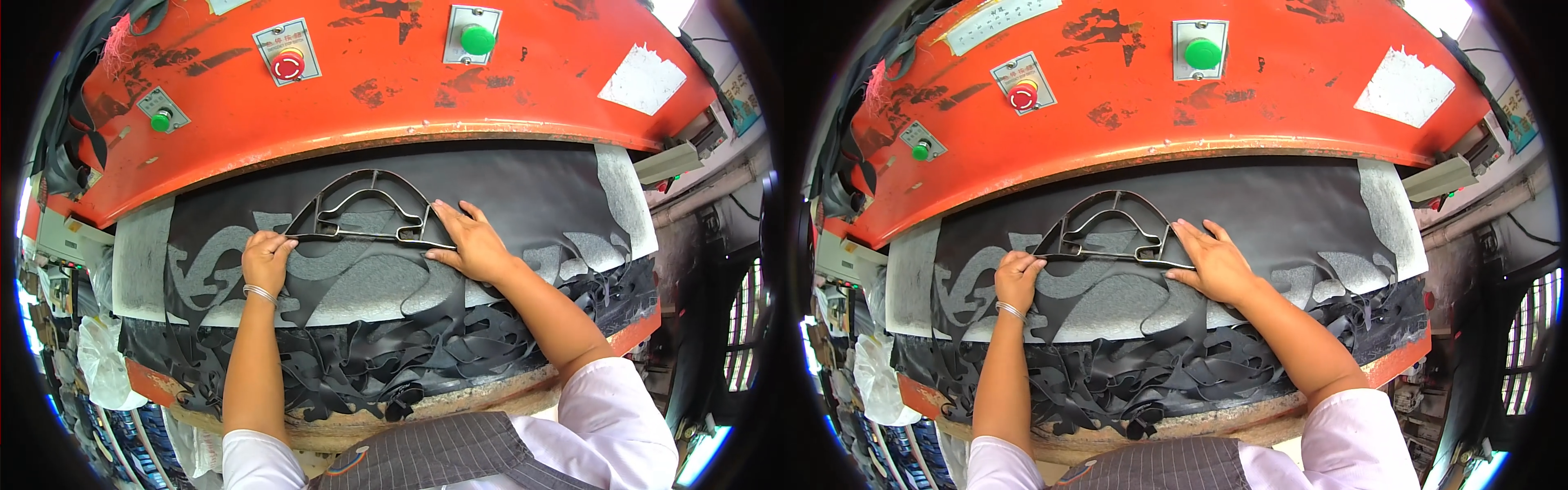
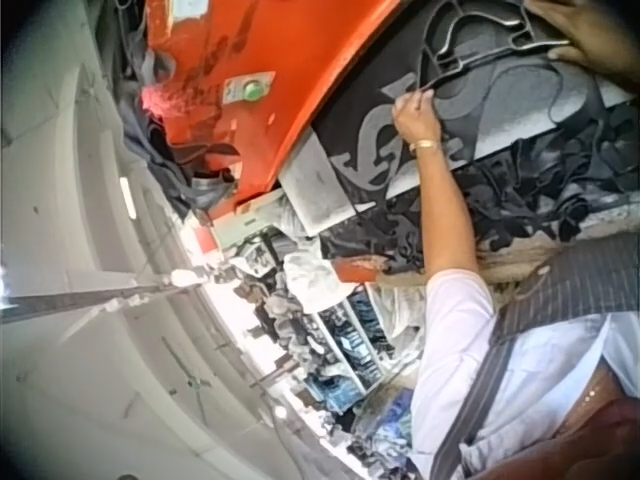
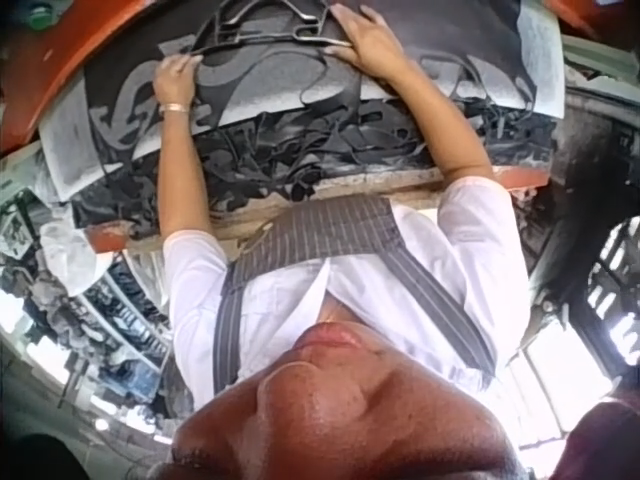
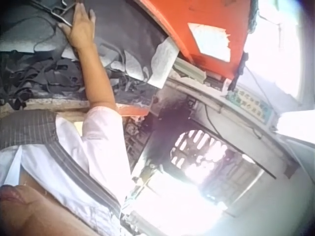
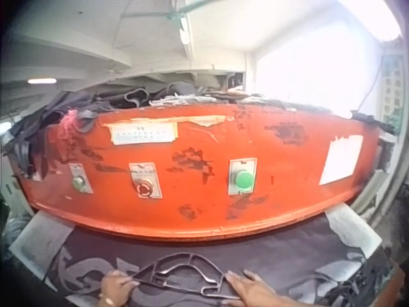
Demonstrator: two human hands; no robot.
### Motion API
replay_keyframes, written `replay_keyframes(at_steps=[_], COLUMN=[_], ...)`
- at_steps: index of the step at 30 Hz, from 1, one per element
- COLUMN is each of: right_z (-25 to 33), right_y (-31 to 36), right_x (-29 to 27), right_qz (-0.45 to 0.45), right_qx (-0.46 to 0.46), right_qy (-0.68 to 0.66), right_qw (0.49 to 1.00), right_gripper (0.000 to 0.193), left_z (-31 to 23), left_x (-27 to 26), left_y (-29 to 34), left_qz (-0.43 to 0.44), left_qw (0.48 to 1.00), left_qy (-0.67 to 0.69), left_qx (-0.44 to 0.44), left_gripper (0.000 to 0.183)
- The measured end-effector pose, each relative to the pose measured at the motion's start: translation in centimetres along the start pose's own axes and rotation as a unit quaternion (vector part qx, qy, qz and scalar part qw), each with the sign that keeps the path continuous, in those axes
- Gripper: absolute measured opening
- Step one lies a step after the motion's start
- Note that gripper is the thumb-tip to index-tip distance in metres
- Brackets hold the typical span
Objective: Cutting out shoe components from a sheet of material using a hydraulic press and metal dies.
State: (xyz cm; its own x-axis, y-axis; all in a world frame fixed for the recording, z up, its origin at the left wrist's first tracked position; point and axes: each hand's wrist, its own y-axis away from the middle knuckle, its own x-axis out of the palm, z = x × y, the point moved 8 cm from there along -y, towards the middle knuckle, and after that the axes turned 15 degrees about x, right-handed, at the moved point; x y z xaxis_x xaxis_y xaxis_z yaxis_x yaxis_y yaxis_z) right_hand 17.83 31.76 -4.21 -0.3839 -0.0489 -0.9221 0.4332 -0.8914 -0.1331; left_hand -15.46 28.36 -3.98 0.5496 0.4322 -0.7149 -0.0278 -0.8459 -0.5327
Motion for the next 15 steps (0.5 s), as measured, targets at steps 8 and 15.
replay_keyframes(at_steps=[8,15], right_z=[-0.1,1.7], right_y=[-0.2,1.8], right_x=[-0.5,-2.2], right_qz=[0.008,-0.044], right_qx=[0.008,0.068], right_qy=[0.002,0.047], right_qw=[1.0,0.996], right_gripper=[0.077,0.084], left_z=[0.0,1.0], left_x=[0.0,-0.3], left_y=[-0.3,1.0], left_qz=[0.001,0.02], left_qw=[1.0,0.997], left_qy=[0.005,0.069], left_qx=[0.018,-0.009], left_gripper=[0.014,0.032])
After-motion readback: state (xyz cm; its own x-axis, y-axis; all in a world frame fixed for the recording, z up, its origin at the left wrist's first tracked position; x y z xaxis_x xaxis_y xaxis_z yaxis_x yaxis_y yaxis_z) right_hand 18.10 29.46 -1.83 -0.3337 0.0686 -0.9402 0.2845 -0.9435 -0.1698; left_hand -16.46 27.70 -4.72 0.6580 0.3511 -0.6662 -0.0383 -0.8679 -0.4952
